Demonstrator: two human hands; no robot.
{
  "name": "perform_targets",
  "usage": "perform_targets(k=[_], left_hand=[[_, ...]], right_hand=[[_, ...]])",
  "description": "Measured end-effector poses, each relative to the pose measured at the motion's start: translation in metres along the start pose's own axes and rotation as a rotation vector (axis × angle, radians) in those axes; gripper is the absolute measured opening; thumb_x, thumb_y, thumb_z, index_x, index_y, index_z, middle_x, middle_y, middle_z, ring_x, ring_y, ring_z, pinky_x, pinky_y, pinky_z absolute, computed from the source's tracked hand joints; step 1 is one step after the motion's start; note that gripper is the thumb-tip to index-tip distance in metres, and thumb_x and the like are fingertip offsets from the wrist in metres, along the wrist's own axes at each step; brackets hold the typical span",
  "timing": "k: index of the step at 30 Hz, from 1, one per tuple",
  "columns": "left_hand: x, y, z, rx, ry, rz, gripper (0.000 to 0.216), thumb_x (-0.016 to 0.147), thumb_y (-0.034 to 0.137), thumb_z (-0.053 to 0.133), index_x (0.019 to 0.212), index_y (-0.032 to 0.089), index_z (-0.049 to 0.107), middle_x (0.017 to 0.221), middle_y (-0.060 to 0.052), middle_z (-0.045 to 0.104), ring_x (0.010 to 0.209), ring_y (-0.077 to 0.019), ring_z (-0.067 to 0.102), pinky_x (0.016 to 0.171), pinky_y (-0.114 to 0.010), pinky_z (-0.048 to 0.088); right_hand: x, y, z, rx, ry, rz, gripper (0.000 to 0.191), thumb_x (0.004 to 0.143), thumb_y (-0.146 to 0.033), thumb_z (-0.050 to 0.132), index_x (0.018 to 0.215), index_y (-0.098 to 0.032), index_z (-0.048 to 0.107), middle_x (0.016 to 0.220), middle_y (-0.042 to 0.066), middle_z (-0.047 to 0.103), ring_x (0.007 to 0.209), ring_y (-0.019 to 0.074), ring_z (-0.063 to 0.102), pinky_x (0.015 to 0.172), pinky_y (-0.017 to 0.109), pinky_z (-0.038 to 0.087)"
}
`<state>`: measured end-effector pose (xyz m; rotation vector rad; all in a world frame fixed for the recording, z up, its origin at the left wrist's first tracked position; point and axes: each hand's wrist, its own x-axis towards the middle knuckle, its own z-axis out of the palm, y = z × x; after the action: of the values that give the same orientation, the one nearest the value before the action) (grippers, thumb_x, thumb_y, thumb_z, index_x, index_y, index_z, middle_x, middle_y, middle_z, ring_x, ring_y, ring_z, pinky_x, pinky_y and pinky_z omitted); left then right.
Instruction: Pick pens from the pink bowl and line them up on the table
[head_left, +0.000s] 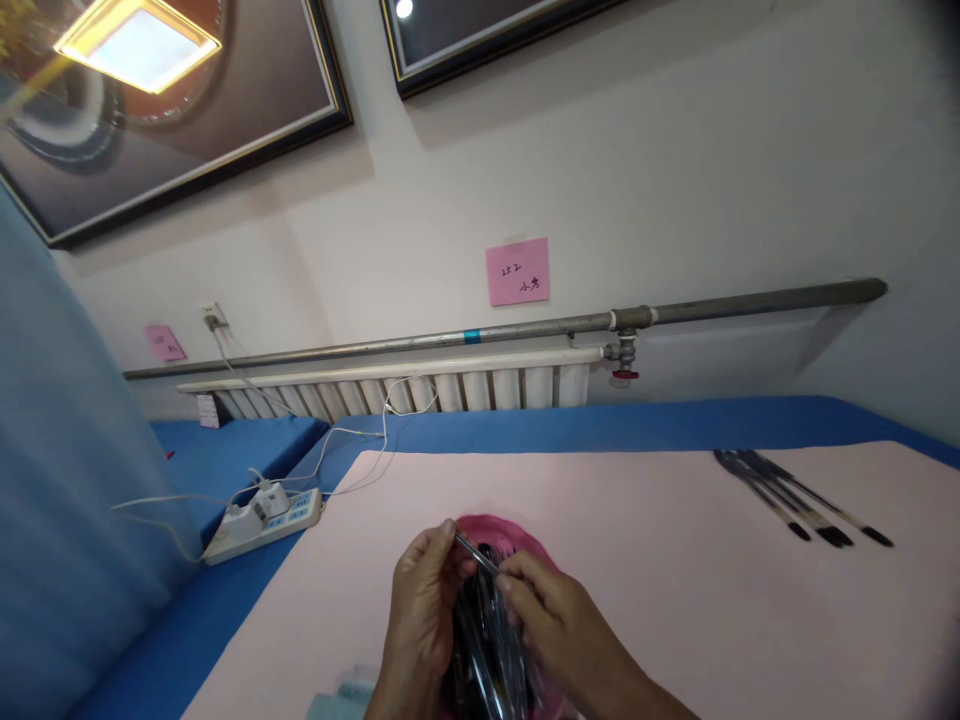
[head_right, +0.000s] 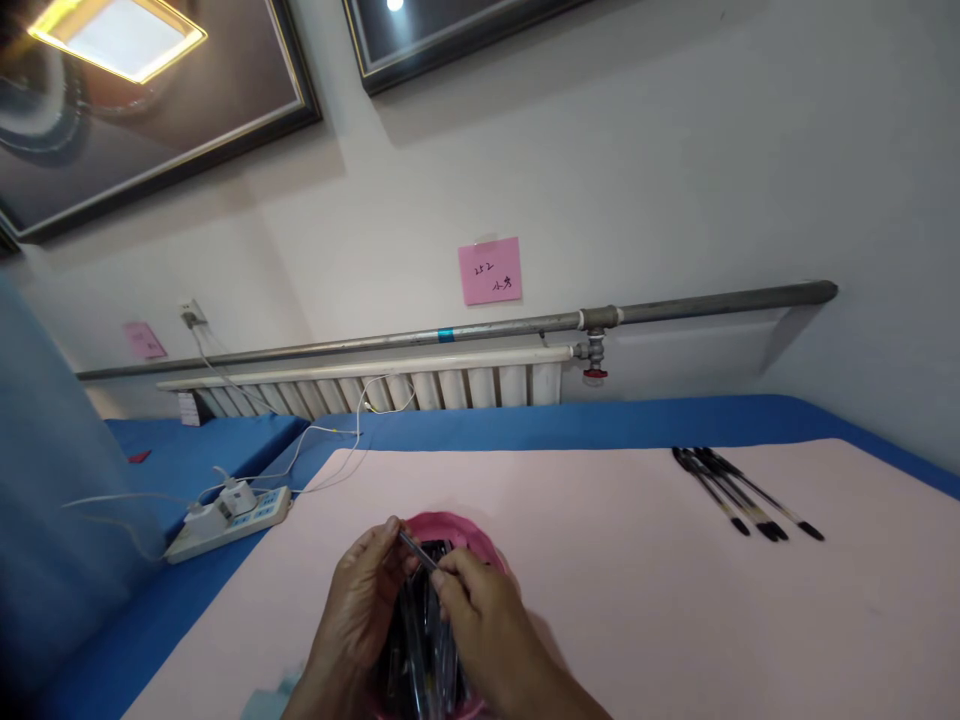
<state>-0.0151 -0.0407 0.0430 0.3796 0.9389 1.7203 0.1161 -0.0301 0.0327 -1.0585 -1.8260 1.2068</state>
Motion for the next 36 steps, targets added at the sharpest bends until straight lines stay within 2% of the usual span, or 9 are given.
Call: perform_targets(k=[4,9,12,15,20,25,29,32,36], left_hand=[[0.001,-0.002,-0.001,0.026,0.003,0.012,0.023,0.058,0.028,0.078,0.063,0.013,0.062,0.055,0.002,0.062,0.048,-0.0073,0.054,0.05,-0.018,0.044],[0.001,-0.001,-0.001,0.103,-0.031,0.011,0.025,0.058,0.031,0.078,0.062,0.013,0.061,0.054,0.003,0.06,0.049,-0.0077,0.054,0.052,-0.019,0.044],[0.003,0.012,-0.008,0.237,-0.012,0.057,0.029,0.06,0.038,0.075,0.07,0.013,0.065,0.067,-0.002,0.066,0.059,-0.0115,0.059,0.058,-0.022,0.046],[0.007,0.031,-0.022,0.418,0.09,0.162,0.037,0.062,0.043,0.071,0.082,0.013,0.067,0.085,-0.008,0.068,0.075,-0.0165,0.062,0.064,-0.026,0.047],[0.015,0.047,-0.044,0.812,0.163,0.211,0.03,0.066,0.042,0.062,0.078,0.014,0.065,0.076,-0.005,0.065,0.064,-0.0158,0.058,0.059,-0.028,0.045],[0.013,0.048,-0.049,1.087,0.143,0.2,0.007,0.062,0.024,0.061,0.059,0.019,0.064,0.058,0.0,0.061,0.054,-0.0141,0.051,0.054,-0.025,0.034],[-0.001,0.053,-0.046,1.29,0.071,0.112,0.015,0.053,0.018,0.065,0.04,0.021,0.059,0.041,0.001,0.053,0.044,-0.0128,0.042,0.051,-0.025,0.024],[-0.013,0.052,-0.039,1.426,0.013,0.052,0.018,0.046,0.016,0.069,0.035,0.022,0.056,0.035,0.003,0.047,0.038,-0.011,0.035,0.051,-0.027,0.023],[-0.02,0.039,-0.029,1.59,-0.007,0.107,0.027,0.037,0.015,0.073,0.029,0.023,0.049,0.031,0.006,0.034,0.034,-0.0087,0.026,0.052,-0.028,0.025]], right_hand=[[-0.001,0.005,0.0,-0.151,0.07,-0.129,0.01,0.081,-0.032,0.046,0.075,-0.025,0.05,0.071,0.0,0.059,0.063,0.0175,0.054,0.055,0.029,0.042],[0.0,0.005,-0.001,-0.109,0.022,-0.051,0.014,0.082,-0.031,0.044,0.071,-0.024,0.05,0.061,-0.003,0.055,0.057,0.0153,0.052,0.052,0.026,0.04],[0.003,0.001,-0.006,-0.059,0.037,-0.065,0.017,0.084,-0.033,0.043,0.072,-0.023,0.05,0.06,-0.004,0.053,0.057,0.0143,0.051,0.053,0.025,0.04],[0.008,0.004,-0.015,-0.061,0.136,-0.096,0.02,0.086,-0.039,0.042,0.077,-0.023,0.052,0.061,-0.004,0.055,0.056,0.0141,0.052,0.055,0.025,0.041],[0.014,0.024,-0.024,-0.138,0.301,-0.097,0.025,0.084,-0.045,0.043,0.083,-0.023,0.054,0.072,0.001,0.062,0.068,0.0184,0.057,0.062,0.028,0.044],[0.015,0.036,-0.02,-0.153,0.285,-0.075,0.027,0.086,-0.046,0.04,0.086,-0.023,0.055,0.075,0.002,0.064,0.073,0.0199,0.059,0.066,0.03,0.045],[0.013,0.038,-0.015,-0.193,0.27,-0.091,0.029,0.085,-0.048,0.041,0.088,-0.024,0.058,0.079,0.002,0.065,0.078,0.0207,0.059,0.067,0.029,0.045],[0.013,0.038,-0.015,-0.192,0.261,-0.083,0.031,0.086,-0.048,0.04,0.089,-0.024,0.058,0.079,0.002,0.065,0.078,0.0206,0.059,0.067,0.029,0.044],[0.013,0.038,-0.016,-0.204,0.248,-0.079,0.03,0.087,-0.048,0.04,0.089,-0.024,0.057,0.08,0.002,0.065,0.079,0.0204,0.058,0.069,0.03,0.044]])
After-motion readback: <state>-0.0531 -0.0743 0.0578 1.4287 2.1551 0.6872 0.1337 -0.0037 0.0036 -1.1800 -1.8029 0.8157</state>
